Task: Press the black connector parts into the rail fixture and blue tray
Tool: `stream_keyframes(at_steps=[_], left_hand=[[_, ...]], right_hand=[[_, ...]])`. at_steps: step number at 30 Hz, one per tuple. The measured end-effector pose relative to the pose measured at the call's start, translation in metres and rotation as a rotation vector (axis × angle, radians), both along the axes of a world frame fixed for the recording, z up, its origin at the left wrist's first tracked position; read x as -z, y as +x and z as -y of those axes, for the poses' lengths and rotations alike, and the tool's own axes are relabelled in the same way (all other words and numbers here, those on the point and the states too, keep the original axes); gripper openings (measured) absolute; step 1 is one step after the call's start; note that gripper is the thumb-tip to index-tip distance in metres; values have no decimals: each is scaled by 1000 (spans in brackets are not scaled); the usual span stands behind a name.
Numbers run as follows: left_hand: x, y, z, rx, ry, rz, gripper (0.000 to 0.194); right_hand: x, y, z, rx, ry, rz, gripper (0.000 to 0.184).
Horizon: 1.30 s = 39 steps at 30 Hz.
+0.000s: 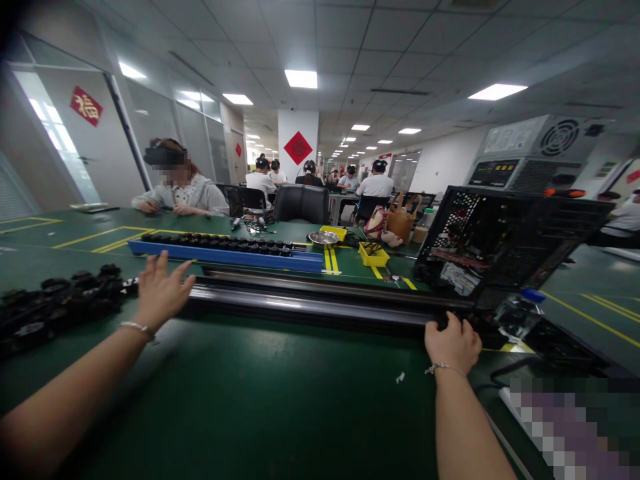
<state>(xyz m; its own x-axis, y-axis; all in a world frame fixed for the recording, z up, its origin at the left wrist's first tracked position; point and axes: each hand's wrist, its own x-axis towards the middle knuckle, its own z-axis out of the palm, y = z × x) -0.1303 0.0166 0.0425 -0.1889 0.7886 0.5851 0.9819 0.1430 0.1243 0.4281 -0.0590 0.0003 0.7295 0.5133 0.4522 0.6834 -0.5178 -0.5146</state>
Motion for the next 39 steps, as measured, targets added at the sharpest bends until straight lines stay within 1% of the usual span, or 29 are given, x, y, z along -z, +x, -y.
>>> stream_keyframes(at_steps=[2,5,7,10,16,20,25,35,39], left_hand=[[6,40,0,145,-56,-43,50],[21,92,3,365,-150,-66,51],[31,116,6,437,-197,-55,52],[38,135,9,472,-217,-57,52],[38,136,13,467,-196,-81,50],[39,135,14,473,-179,-112,52],[39,133,15,485,-162,-122,49],[38,134,16,487,-175,-110,48],[38,133,16,489,-181,-109,48]], right_hand=[[1,1,-1,-4,-20,-9,55],[0,0,-2,5,-40,-20,56],[-1,1,-3,4,-50,-35,57],[1,2,-4,15,-45,-48,57],[2,0,-5,32,-16,-33,54],[-2,-4,-4,34,-32,-20,50],[-8,-11,-3,61,-35,-3,45],[-14,-16,-3,50,-107,-5,43],[-14,-16,-2,48,-111,-1,42]])
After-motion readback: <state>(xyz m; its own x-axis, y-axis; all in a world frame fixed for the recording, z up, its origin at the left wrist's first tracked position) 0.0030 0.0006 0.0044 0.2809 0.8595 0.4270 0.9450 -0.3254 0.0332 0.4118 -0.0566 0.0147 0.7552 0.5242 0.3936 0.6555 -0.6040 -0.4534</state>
